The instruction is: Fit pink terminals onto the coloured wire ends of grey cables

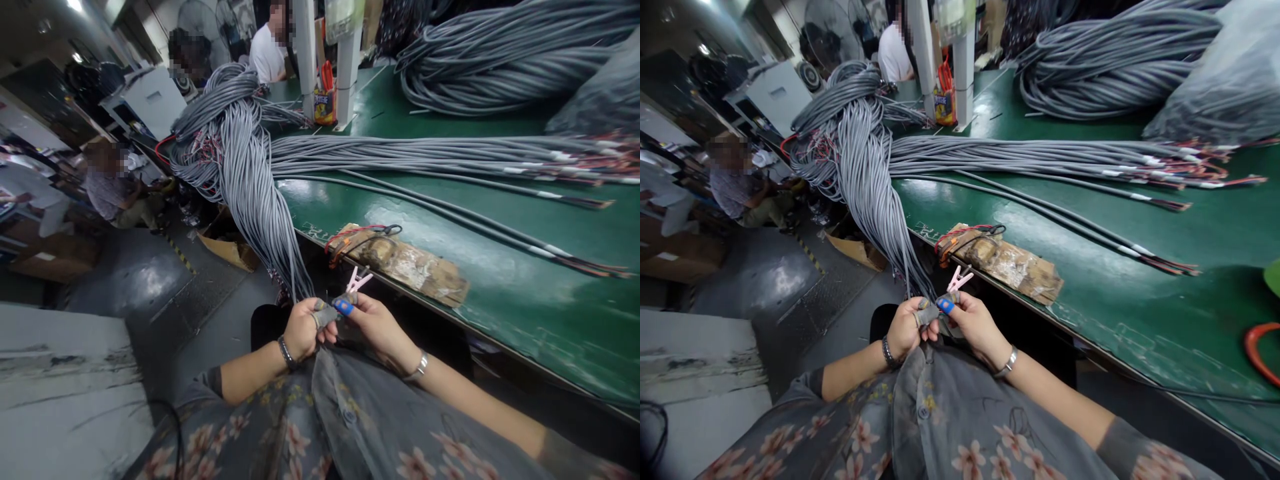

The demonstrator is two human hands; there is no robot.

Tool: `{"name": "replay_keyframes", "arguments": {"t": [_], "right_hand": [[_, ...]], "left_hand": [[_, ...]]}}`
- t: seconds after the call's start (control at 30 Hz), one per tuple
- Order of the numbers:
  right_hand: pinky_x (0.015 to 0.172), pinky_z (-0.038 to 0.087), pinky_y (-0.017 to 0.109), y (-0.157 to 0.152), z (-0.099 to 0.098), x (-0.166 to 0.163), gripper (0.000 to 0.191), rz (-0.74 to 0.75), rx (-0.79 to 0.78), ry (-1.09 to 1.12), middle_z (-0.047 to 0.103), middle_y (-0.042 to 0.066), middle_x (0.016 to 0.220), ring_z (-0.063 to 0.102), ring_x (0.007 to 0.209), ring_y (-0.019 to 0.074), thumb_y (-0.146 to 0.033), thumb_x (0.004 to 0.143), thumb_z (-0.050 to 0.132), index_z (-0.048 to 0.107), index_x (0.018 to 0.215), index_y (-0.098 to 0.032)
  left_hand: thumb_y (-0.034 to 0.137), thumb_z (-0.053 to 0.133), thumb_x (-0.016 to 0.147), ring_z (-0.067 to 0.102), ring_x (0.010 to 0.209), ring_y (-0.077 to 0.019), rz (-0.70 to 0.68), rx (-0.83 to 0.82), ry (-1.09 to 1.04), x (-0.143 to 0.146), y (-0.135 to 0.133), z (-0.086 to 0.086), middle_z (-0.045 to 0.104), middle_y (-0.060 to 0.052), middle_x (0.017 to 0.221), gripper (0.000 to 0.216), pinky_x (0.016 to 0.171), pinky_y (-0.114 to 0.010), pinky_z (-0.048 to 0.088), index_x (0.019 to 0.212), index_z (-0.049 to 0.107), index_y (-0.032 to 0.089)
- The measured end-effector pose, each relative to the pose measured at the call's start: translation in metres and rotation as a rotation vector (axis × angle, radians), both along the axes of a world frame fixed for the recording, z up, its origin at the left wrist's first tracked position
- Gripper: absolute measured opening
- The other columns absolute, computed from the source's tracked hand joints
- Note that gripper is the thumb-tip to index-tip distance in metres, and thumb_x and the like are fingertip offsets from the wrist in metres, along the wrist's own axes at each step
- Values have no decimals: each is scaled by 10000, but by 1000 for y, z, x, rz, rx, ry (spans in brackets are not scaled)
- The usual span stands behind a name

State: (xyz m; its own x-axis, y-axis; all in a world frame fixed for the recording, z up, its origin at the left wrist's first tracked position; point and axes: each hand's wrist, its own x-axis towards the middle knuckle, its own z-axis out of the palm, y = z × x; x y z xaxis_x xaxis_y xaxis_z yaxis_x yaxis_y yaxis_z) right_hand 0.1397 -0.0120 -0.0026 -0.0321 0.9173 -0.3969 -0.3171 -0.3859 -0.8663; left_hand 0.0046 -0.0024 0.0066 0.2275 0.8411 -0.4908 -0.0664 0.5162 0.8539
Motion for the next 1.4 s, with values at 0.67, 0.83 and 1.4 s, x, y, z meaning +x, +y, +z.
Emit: {"name": "replay_keyframes", "arguments": {"t": [0.67, 0.83, 1.4], "right_hand": [[506, 372, 248, -2, 1, 1, 440, 27, -40, 127, 585, -34, 567, 450, 501, 88, -463, 427, 892, 652, 655, -173], [498, 362, 243, -3, 3, -1, 418, -20, -59, 133, 560, -43, 528, 433, 500, 89, -454, 406, 893, 628, 578, -181], [470, 318, 228, -7, -5, -2, 405, -22, -22, 165, 506, -57, 470, 378, 466, 75, -458, 472, 882, 595, 555, -186]], "left_hand": [[457, 741, 516, 470, 313, -80, 98, 24, -2, 3, -1, 3, 550, 5, 403, 379, 336, -175, 249, 518, 493, 171], [464, 739, 512, 469, 316, -87, 126, 22, -2, 5, -2, 3, 553, -4, 406, 380, 338, -183, 252, 518, 495, 173], [429, 735, 523, 427, 302, -77, 242, -6, -82, 8, 3, -5, 512, 30, 392, 343, 346, -192, 216, 581, 512, 175]]}}
